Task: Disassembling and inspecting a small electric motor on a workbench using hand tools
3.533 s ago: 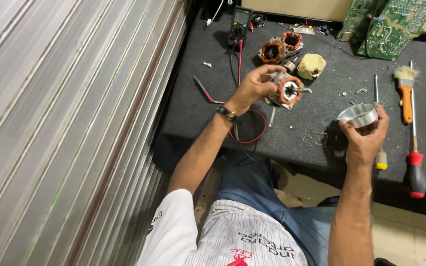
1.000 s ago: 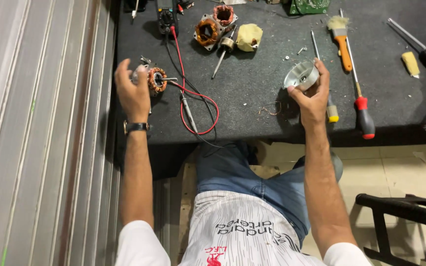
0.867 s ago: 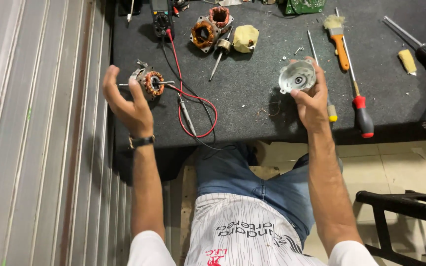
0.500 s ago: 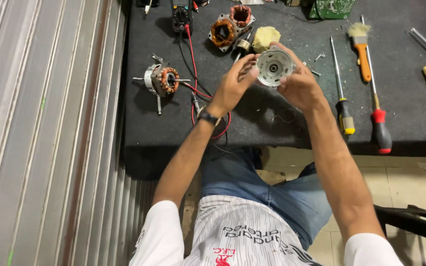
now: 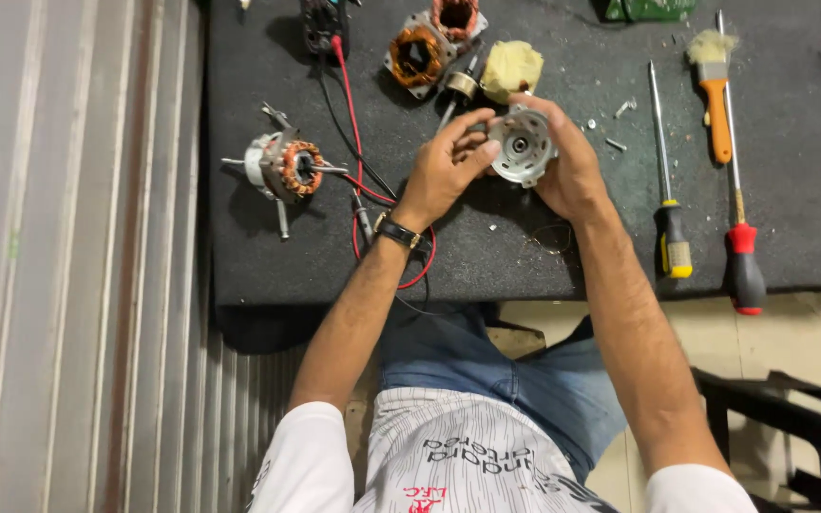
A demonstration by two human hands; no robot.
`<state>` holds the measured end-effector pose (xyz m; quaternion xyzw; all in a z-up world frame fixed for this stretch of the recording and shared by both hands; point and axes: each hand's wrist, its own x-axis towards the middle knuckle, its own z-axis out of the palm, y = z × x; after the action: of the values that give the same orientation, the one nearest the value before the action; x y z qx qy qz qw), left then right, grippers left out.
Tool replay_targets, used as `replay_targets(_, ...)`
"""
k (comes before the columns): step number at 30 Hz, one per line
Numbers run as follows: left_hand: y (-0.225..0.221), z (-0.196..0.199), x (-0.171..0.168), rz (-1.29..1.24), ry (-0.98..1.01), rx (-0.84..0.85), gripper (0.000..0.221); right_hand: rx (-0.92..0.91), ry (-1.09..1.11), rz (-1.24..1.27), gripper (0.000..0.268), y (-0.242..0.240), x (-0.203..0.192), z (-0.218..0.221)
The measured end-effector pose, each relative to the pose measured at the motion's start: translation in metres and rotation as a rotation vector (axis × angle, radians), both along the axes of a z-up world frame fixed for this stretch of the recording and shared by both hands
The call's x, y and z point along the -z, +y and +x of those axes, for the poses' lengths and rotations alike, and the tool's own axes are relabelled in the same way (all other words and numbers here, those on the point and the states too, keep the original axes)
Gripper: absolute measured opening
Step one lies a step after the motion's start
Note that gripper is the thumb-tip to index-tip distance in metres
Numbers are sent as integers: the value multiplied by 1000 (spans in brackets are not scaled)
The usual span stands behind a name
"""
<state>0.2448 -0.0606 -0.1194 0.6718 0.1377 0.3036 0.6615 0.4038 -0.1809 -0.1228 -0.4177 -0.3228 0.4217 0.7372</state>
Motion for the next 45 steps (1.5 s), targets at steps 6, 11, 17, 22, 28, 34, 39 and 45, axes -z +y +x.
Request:
replay_targets(6, -6, -7, -32, 167, 94, -69, 39, -44, -76, -164, 72, -5, -35, -8)
replay_targets(11, -9, -8, -34, 188, 98, -100, 40, -57, -112, -147, 71, -8, -40, -12)
replay_targets(17, -10, -7, -27, 167, 56, -82, 39, -91, -122, -86, 68, -8, -42, -18)
replay_targets(22, -8, -6, -19, 135, 8, -96, 39, -10, -178, 16, 75, 1, -5, -8)
replay_targets(28, -5, 0, -5, 153, -15, -126, 38, -26, -176, -22, 70, 0, 6, -4)
replay_targets(34, -5, 0, -1, 154, -44, -134, 34, -4, -130, -28, 68, -1, 16, 2)
replay_targets(39, -6, -4, -8, 150, -2, -115, 34, 8, -199, 26, 62, -1, 22, 5)
replay_targets(45, -4, -7, -7, 111, 33, -121, 31, -2, -269, 51, 59, -4, -10, -19)
